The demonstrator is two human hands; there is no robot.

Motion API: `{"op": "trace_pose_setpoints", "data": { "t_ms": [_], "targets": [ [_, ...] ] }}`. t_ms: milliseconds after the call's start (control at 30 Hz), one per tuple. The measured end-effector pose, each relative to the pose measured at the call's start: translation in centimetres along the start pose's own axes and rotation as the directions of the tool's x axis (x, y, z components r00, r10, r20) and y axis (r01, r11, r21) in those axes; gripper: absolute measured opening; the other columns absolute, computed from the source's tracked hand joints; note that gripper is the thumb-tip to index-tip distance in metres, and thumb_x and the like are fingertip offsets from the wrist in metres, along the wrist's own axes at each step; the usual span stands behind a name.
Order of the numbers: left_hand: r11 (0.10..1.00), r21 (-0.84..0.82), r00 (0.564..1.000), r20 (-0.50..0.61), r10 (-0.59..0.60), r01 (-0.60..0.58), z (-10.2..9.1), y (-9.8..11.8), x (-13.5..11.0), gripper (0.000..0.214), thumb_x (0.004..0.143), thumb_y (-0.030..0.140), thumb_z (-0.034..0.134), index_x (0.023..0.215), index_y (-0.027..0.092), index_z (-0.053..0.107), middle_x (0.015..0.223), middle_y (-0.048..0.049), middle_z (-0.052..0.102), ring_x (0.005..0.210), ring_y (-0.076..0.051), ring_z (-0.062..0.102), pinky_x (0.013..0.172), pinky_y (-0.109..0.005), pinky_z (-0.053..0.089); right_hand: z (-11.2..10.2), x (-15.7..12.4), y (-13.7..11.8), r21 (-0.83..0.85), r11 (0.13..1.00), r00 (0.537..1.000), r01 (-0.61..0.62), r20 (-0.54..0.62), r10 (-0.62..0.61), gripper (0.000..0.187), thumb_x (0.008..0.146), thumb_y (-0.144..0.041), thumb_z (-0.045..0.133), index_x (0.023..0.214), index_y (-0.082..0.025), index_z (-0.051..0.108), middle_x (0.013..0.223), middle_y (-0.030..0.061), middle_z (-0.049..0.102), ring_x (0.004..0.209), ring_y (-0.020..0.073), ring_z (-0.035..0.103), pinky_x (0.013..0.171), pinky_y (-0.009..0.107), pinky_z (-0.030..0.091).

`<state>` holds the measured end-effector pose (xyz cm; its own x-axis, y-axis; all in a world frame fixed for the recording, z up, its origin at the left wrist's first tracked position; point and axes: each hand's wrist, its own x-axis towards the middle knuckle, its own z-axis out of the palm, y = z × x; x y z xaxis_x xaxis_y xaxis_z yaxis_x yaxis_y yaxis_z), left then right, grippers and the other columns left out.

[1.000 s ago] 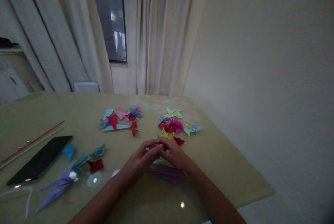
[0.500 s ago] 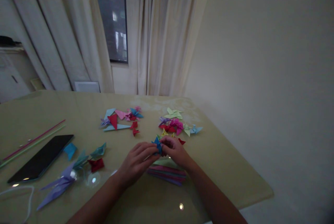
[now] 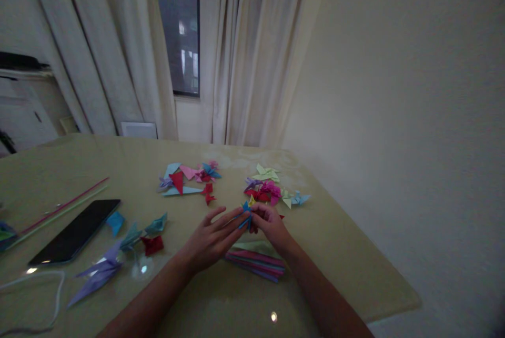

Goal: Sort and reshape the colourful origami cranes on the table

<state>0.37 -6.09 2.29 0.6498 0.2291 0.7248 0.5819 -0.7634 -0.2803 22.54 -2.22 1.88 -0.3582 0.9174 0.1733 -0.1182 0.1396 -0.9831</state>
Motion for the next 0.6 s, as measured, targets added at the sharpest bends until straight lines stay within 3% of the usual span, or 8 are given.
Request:
{"op": "trace_pose_setpoints", "data": {
  "t_ms": [100,200,267,333,400,433,500,600],
  "targets": [
    [0.998,-0.010,0.998,-0.008,-0.061,0.061,0.6,-0.6,-0.3,0.038,0.100,0.017,0.059,0.136,0.026,0.064,0.151,-0.0054,0.064,0.146,-0.020,0.049,0.129,-0.041,0.021,-0.3,0.0,0.0,-0.027,1.000,0.996,-0.009,-0.087,0.006,0.045,0.082,-0.061,0.081,0.087,-0.018,0.069,0.061,-0.0024,0.064,0.049,0.0113,0.057,0.049,0.022,0.043],
    [0.954,0.028,0.954,-0.034,-0.298,0.299,1.8,-2.1,-1.1,0.030,0.099,0.016,0.058,0.125,0.026,0.068,0.148,-0.0092,0.065,0.141,-0.026,0.052,0.119,-0.045,0.036,-0.9,0.4,-0.2,-0.128,0.991,0.975,0.025,-0.216,-0.052,0.038,0.083,-0.056,0.080,0.089,-0.019,0.071,0.067,0.0000,0.069,0.053,0.0138,0.061,0.050,0.024,0.047],
    [0.867,0.093,0.868,0.043,-0.494,0.489,2.8,-3.3,-1.9,0.030,0.099,0.014,0.054,0.124,0.024,0.068,0.146,-0.0117,0.065,0.138,-0.029,0.055,0.114,-0.047,0.041,-1.4,1.3,-0.5,-0.198,0.979,0.953,0.052,-0.284,-0.108,0.034,0.083,-0.053,0.080,0.089,-0.020,0.072,0.072,0.0022,0.072,0.058,0.0171,0.066,0.053,0.026,0.052],
    [0.759,0.168,0.739,0.176,-0.651,0.629,3.7,-4.5,-2.9,0.037,0.099,0.014,0.053,0.131,0.025,0.066,0.149,-0.0129,0.063,0.136,-0.033,0.057,0.111,-0.051,0.043,-1.8,2.5,-0.9,-0.214,0.973,0.925,0.089,-0.344,-0.160,0.034,0.083,-0.051,0.079,0.095,-0.019,0.073,0.081,0.0057,0.076,0.069,0.0215,0.073,0.061,0.031,0.059],
    [0.670,0.181,0.608,0.301,-0.735,0.720,4.2,-5.3,-3.7,0.038,0.099,0.017,0.051,0.133,0.022,0.066,0.150,-0.0166,0.061,0.131,-0.037,0.059,0.107,-0.056,0.046,-2.0,3.6,-1.2,-0.200,0.968,0.891,0.150,-0.397,-0.220,0.040,0.083,-0.051,0.077,0.109,-0.019,0.074,0.101,0.0106,0.079,0.087,0.0254,0.077,0.077,0.037,0.063],
    [0.643,0.161,0.565,0.351,-0.746,0.749,4.3,-5.6,-3.9,0.036,0.100,0.019,0.050,0.131,0.020,0.068,0.147,-0.0186,0.062,0.128,-0.038,0.061,0.105,-0.057,0.047,-2.1,4.0,-1.3,-0.202,0.963,0.873,0.179,-0.419,-0.250,0.044,0.084,-0.050,0.076,0.115,-0.020,0.073,0.113,0.0125,0.078,0.097,0.0264,0.077,0.085,0.039,0.063],
    [0.627,0.092,0.542,0.415,-0.730,0.774,4.3,-5.9,-4.3,0.032,0.101,0.020,0.047,0.120,0.016,0.072,0.135,-0.0196,0.069,0.120,-0.036,0.066,0.103,-0.054,0.050,-2.1,4.3,-1.1,-0.225,0.954,0.856,0.196,-0.436,-0.279,0.046,0.086,-0.048,0.075,0.122,-0.020,0.071,0.123,0.0139,0.076,0.104,0.0265,0.076,0.094,0.042,0.061],
    [0.641,0.020,0.571,0.433,-0.698,0.768,3.9,-5.9,-4.3,0.030,0.097,0.014,0.047,0.110,0.018,0.074,0.120,-0.0146,0.075,0.114,-0.029,0.069,0.103,-0.044,0.053,-1.9,3.3,-0.5,-0.249,0.957,0.870,0.151,-0.426,-0.248,0.043,0.086,-0.048,0.073,0.118,-0.019,0.072,0.111,0.0124,0.077,0.090,0.0241,0.076,0.079,0.037,0.063]
  ]
}}
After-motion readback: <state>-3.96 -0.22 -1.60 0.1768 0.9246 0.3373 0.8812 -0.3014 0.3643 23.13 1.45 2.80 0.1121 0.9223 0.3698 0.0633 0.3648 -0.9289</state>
